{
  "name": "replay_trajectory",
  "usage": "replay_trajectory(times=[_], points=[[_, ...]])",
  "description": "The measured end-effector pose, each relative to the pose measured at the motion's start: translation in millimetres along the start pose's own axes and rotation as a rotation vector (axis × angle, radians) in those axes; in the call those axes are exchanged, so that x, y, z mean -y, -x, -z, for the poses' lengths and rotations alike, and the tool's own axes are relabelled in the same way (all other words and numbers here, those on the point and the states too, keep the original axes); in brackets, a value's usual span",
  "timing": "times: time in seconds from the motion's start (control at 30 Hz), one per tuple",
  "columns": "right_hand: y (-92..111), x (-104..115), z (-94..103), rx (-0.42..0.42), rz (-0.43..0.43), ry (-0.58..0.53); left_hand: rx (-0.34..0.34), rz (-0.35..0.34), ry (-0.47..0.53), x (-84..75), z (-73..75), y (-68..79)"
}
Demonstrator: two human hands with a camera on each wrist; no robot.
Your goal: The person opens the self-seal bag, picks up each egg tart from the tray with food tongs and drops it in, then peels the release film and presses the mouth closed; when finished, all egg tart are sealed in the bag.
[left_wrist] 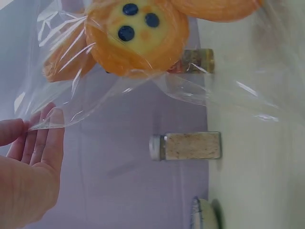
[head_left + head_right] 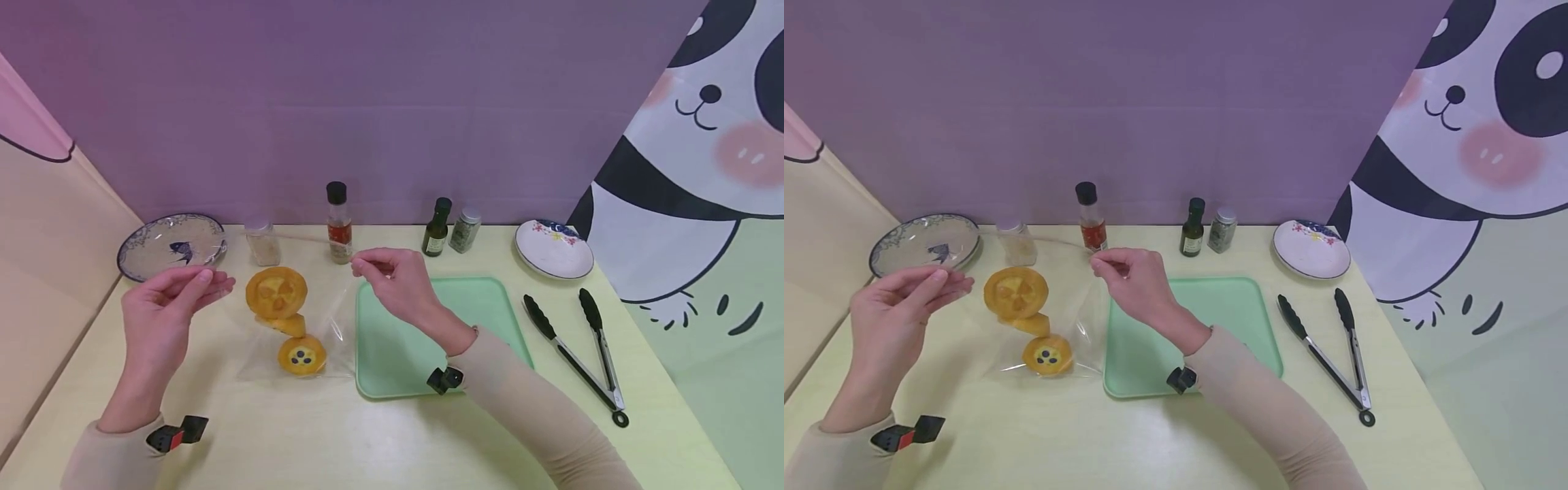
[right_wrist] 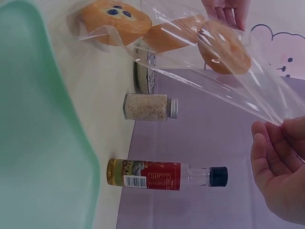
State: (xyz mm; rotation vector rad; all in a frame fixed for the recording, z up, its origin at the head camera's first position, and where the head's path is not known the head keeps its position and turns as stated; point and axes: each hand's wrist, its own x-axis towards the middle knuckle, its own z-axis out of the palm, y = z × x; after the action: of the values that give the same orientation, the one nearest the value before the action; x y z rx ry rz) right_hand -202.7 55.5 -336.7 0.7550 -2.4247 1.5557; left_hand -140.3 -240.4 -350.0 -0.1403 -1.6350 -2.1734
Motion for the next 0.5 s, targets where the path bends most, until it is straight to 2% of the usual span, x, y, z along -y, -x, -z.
replay_trajectory(times=[0.17, 0.3, 0.5], points=[[-1.1, 3.0, -0.2, -0.007, -0.005, -0.034, 0.006, -0.039, -0.021, -3.9, -2.8, 0.1], [-0.4, 4.1, -1.2, -0.003, -0.016, -0.060, -0.020, -0.043, -0.020, -5.8, -3.0, 2.0], [1.4, 6.0, -3.0, 0.000, 0.007, -0.094, -0.018, -0.087, -0.037, -10.7, -6.2, 7.7]])
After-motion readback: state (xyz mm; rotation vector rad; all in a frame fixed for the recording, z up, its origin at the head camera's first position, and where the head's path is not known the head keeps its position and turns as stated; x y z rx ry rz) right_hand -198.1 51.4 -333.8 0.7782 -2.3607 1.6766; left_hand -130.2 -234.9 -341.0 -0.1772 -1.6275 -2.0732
